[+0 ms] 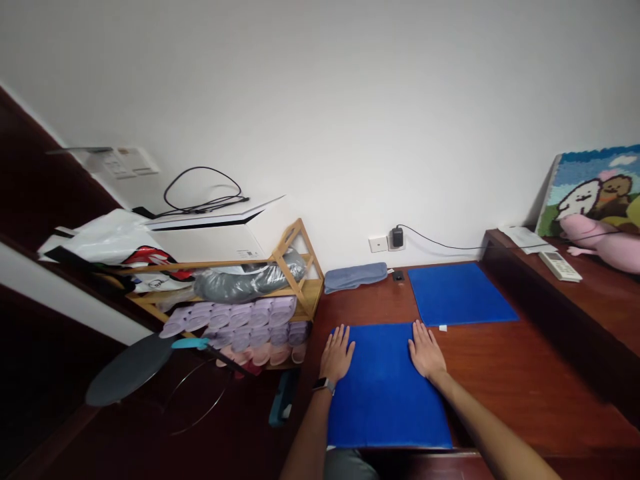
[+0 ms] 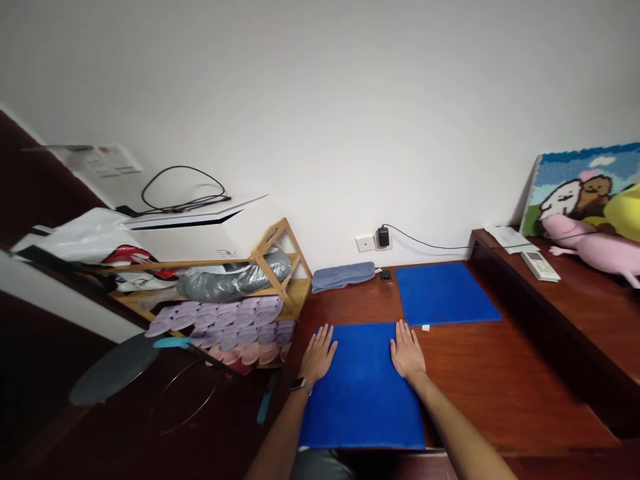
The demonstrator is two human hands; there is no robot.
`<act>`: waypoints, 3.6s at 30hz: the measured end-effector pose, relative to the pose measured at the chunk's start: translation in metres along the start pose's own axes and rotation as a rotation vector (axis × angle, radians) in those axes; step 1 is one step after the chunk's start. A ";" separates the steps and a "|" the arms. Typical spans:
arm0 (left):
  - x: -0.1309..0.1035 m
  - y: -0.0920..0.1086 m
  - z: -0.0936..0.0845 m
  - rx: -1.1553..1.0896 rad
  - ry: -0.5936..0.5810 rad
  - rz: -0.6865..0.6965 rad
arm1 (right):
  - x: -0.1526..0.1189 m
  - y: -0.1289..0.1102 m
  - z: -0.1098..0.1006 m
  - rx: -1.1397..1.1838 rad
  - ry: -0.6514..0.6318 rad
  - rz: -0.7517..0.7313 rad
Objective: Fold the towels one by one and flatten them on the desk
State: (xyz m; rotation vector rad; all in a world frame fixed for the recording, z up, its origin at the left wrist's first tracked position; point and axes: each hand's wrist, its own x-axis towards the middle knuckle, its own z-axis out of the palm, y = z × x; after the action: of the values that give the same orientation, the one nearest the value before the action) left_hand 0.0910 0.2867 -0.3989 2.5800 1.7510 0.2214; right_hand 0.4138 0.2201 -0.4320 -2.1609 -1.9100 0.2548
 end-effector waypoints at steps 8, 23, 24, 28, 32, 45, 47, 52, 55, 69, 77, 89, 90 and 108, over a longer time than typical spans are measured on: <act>-0.004 0.006 -0.010 -0.007 0.034 -0.012 | -0.001 -0.007 -0.013 -0.019 -0.033 0.017; 0.022 0.177 0.018 -0.212 0.001 0.331 | -0.002 0.007 0.008 -0.117 0.049 -0.063; 0.020 0.160 0.017 -0.195 -0.003 0.297 | -0.001 0.007 0.009 -0.102 0.052 -0.051; 0.005 0.062 0.006 -0.086 -0.018 0.072 | 0.001 0.005 0.009 -0.041 0.047 -0.024; -0.008 -0.009 0.003 -0.020 0.021 -0.056 | 0.001 0.006 0.011 -0.037 0.040 -0.015; -0.075 0.022 -0.008 -0.076 0.220 0.112 | -0.037 -0.002 -0.022 -0.027 0.070 0.018; -0.096 0.039 -0.004 -0.090 0.206 0.168 | -0.064 -0.001 -0.012 -0.025 0.142 0.016; -0.116 0.064 0.005 -0.095 0.093 0.194 | -0.102 -0.003 0.006 -0.033 0.083 0.018; -0.116 0.060 0.005 -0.077 0.063 0.190 | -0.102 -0.006 0.004 -0.034 0.063 0.022; -0.046 0.193 0.003 -0.145 -0.023 0.365 | -0.098 -0.006 0.003 -0.023 0.077 -0.011; -0.079 0.067 0.010 -0.028 0.052 0.101 | -0.095 0.002 0.010 -0.016 0.090 -0.046; -0.115 0.005 -0.014 -0.037 0.207 0.018 | -0.123 -0.010 -0.005 -0.065 0.126 -0.020; -0.118 0.015 -0.017 -0.052 0.227 0.049 | -0.133 -0.011 -0.003 -0.063 0.146 -0.031; -0.149 0.111 0.007 -0.086 0.113 0.130 | -0.175 -0.004 0.010 -0.059 0.152 -0.067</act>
State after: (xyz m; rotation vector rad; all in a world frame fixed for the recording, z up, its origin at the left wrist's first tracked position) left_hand 0.1407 0.1080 -0.4120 2.6698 1.5680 0.4431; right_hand 0.3844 0.0478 -0.4457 -2.0828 -1.9216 0.0216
